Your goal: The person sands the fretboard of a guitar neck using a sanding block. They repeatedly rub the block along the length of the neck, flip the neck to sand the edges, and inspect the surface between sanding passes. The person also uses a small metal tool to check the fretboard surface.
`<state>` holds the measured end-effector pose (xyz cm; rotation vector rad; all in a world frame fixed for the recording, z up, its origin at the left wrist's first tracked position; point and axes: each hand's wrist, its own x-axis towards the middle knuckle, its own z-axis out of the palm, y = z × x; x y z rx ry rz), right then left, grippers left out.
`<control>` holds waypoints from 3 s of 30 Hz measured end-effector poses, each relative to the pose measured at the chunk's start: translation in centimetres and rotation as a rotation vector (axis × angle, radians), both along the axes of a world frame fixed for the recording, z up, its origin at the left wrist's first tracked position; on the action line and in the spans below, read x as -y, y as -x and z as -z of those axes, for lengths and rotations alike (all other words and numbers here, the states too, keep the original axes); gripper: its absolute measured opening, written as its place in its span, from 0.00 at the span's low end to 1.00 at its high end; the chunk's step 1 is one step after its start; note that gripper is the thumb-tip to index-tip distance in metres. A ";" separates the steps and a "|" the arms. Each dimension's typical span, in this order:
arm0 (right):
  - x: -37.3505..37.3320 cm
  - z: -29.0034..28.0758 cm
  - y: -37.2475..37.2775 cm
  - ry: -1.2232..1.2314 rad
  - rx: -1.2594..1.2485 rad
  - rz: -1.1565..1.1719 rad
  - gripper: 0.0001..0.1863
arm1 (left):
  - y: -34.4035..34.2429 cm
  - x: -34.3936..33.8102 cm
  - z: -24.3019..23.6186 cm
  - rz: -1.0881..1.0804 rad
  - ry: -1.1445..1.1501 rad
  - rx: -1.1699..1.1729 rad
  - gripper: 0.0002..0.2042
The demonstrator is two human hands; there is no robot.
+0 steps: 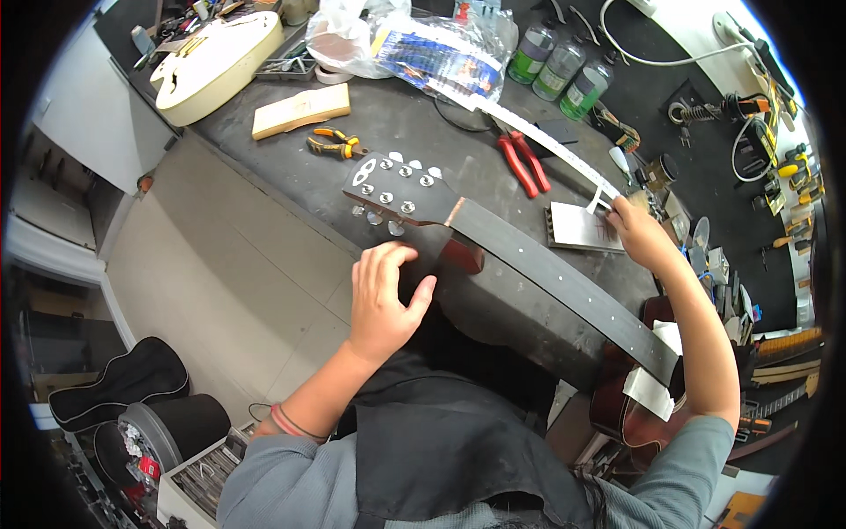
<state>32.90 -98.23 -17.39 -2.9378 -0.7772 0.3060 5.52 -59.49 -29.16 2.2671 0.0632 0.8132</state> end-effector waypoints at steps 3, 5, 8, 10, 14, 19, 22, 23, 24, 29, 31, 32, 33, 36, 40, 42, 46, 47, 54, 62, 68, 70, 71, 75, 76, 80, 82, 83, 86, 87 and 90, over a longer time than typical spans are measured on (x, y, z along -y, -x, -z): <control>-0.8 0.5 0.0 0.037 0.025 0.001 0.13 | -1.0 1.0 -0.2 -0.036 -0.107 -0.067 0.37; -1.0 0.7 0.2 0.028 0.052 -0.013 0.13 | -1.6 1.6 -0.3 -0.027 -0.098 -0.084 0.37; -0.6 0.6 0.1 0.049 0.055 -0.021 0.13 | -2.9 2.6 -0.6 0.004 -0.074 -0.060 0.38; -0.1 0.5 0.1 0.069 0.067 -0.033 0.13 | -3.9 3.0 -1.1 0.052 -0.040 -0.097 0.37; 1.0 0.6 0.2 0.106 0.136 -0.091 0.17 | -5.1 3.4 -2.2 0.073 0.053 -0.176 0.35; 2.2 0.2 1.1 0.092 0.195 -0.121 0.21 | -5.8 3.6 -2.0 0.068 0.070 -0.109 0.33; 4.0 0.0 2.3 0.074 0.199 -0.094 0.28 | -6.4 4.2 -1.4 0.112 0.137 -0.015 0.30; 4.1 0.2 2.8 0.063 0.220 -0.093 0.31 | -6.2 4.0 -0.9 0.124 0.168 -0.031 0.27; 2.5 -0.6 3.4 0.084 0.205 -0.062 0.33 | -5.8 3.5 -0.2 0.124 0.196 -0.043 0.25; 3.4 -1.2 6.0 0.108 0.324 -0.202 0.35 | -5.5 3.3 0.3 0.147 0.240 -0.055 0.20; 4.0 -2.2 7.9 0.097 0.366 -0.223 0.34 | -5.9 3.5 0.8 0.147 0.266 -0.027 0.20; 4.3 -3.0 8.9 0.095 0.390 -0.241 0.33 | -6.1 3.4 1.2 0.148 0.301 -0.023 0.19; 4.8 -3.8 10.1 0.050 0.416 -0.236 0.31 | -6.1 3.0 2.0 0.133 0.312 -0.080 0.19; 5.6 -5.6 12.5 0.000 0.433 -0.228 0.30 | -6.2 2.8 1.6 0.144 0.275 -0.030 0.18; 7.6 -8.0 16.0 -0.040 0.367 -0.128 0.33 | -5.9 3.7 0.8 0.219 0.390 -0.028 0.17; 8.3 -8.8 17.5 -0.059 0.367 -0.102 0.33 | -5.9 3.5 1.4 0.230 0.472 -0.073 0.17; 8.8 -9.6 19.5 -0.110 0.393 -0.087 0.31 | -5.8 3.9 0.9 0.209 0.516 -0.056 0.17; 9.0 -10.1 19.8 -0.107 0.385 -0.068 0.31 | -6.2 3.6 1.9 0.186 0.459 -0.072 0.17; 7.0 -10.7 24.4 -0.123 0.329 0.030 0.31 | -6.2 3.7 -0.3 0.190 0.316 -0.043 0.18; 0.7 -8.1 29.1 -0.796 -0.248 -0.250 0.24 | -5.6 3.8 -0.7 0.169 0.337 0.010 0.10; -4.2 2.6 28.9 -0.942 -0.365 -0.103 0.16 | -5.4 4.0 -0.9 0.160 0.347 0.016 0.11; -5.2 4.7 28.0 -0.973 -0.364 0.000 0.15 | -5.4 3.9 -1.0 0.162 0.375 0.002 0.12; -5.6 5.2 27.6 -0.999 -0.347 0.043 0.16 | -5.4 3.8 -0.8 0.162 0.370 -0.002 0.12; -6.7 6.2 26.2 -1.011 -0.402 0.161 0.14 | -5.3 3.8 -1.4 0.150 0.348 -0.013 0.12; -6.7 6.5 26.1 -1.009 -0.380 0.162 0.13 | -5.3 3.8 -1.3 0.153 0.355 -0.015 0.12; -6.7 7.7 25.6 -0.997 -0.328 0.180 0.11 | -5.6 3.7 -1.1 0.160 0.323 -0.007 0.11; -6.7 7.8 25.5 -1.010 -0.347 0.194 0.11 | -5.8 4.0 -1.3 0.154 0.311 -0.018 0.11; -6.8 7.9 25.4 -1.019 -0.355 0.204 0.11 | -5.7 3.9 -1.6 0.142 0.320 -0.034 0.11; -6.7 7.8 25.5 -1.020 -0.393 0.223 0.11 | -5.7 4.0 -1.3 0.143 0.300 -0.054 0.12; -6.6 8.1 25.5 -1.016 -0.338 0.180 0.10 | -5.8 4.1 -1.4 0.137 0.274 -0.030 0.17; -6.4 8.0 25.7 -1.050 -0.350 0.177 0.11 | -5.1 4.5 -3.0 0.153 0.233 -0.171 0.34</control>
